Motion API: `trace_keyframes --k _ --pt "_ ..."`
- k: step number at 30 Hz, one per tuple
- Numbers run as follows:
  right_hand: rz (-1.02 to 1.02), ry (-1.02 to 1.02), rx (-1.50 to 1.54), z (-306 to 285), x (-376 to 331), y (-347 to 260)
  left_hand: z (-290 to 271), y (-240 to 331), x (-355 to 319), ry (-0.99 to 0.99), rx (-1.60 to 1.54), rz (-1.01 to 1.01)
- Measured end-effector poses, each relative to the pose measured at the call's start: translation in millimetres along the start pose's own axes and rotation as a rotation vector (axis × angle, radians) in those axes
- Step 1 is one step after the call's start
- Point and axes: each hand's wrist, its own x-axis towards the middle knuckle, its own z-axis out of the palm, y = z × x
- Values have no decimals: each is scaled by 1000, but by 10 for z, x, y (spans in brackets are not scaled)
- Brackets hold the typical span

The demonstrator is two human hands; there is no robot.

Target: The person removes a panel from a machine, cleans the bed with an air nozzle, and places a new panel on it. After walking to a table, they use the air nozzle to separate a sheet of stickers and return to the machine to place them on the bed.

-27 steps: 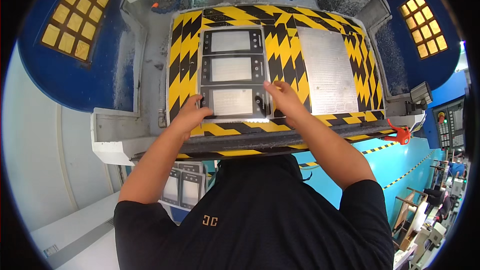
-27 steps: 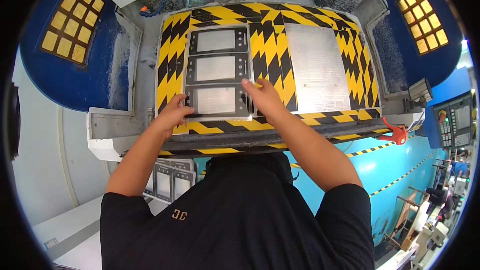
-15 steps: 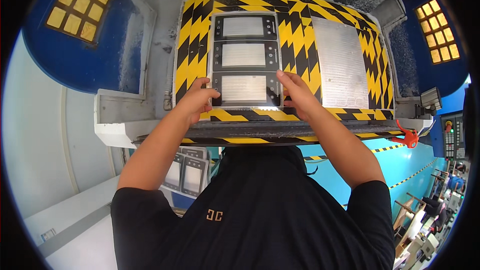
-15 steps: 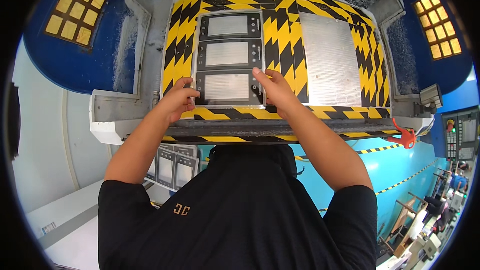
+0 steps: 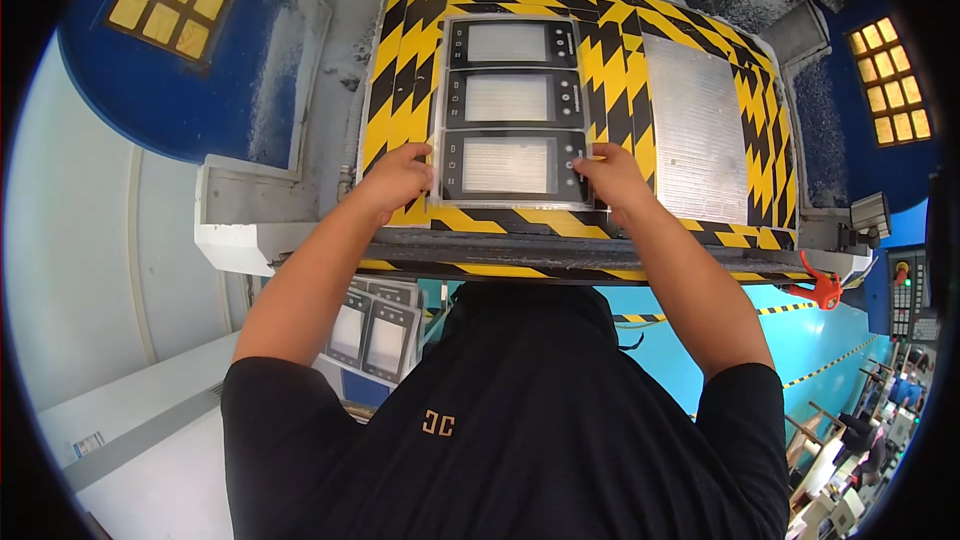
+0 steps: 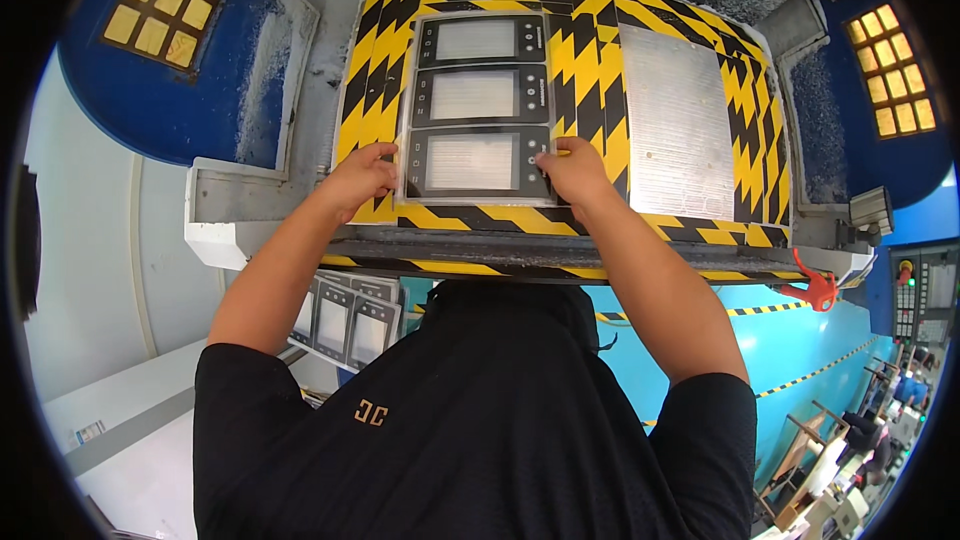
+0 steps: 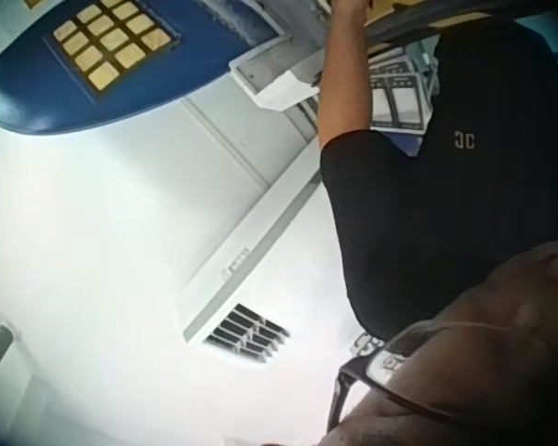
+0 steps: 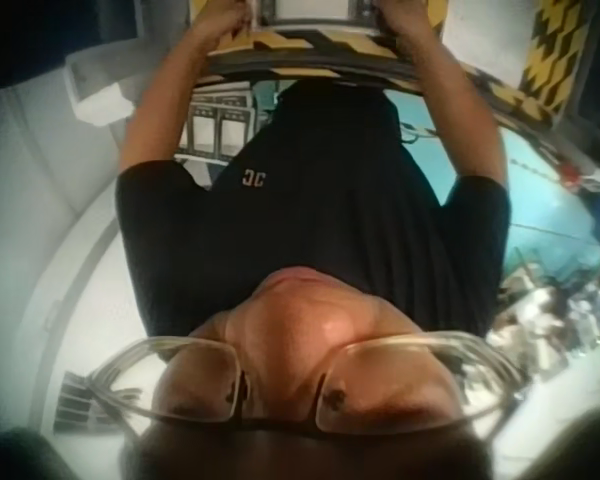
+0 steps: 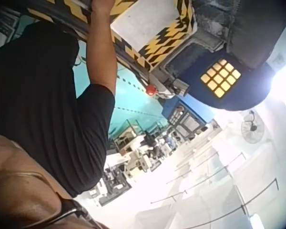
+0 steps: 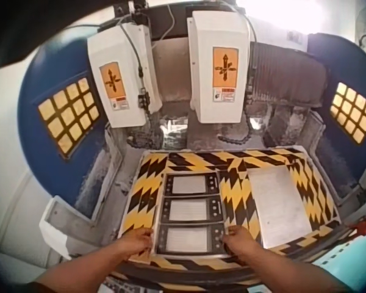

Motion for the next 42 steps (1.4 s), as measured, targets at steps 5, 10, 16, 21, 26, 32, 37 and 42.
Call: trace_keyframes --k 5,10,16,21,26,32,37,42 --pt "1 -85 27 -228 243 -22 27 -54 7 106 384 -115" --pt "41 -141 26 -288 295 1 129 -45 9 159 313 -187" --pt "21 -205 64 -271 243 -21 166 -56 21 157 646 -160" --pt "18 -223 111 -325 260 -8 251 8 -74 226 764 -107" --pt "5 -259 125 -366 290 -3 344 102 -136 266 832 -187" --pt "-16 -260 68 -392 275 -102 308 -46 -149 319 158 -226" --pt "-10 -256 64 -406 311 -96 344 -10 -144 296 99 -305" --pt "-29 -290 42 -413 343 -127 320 -163 -96 325 257 -168"
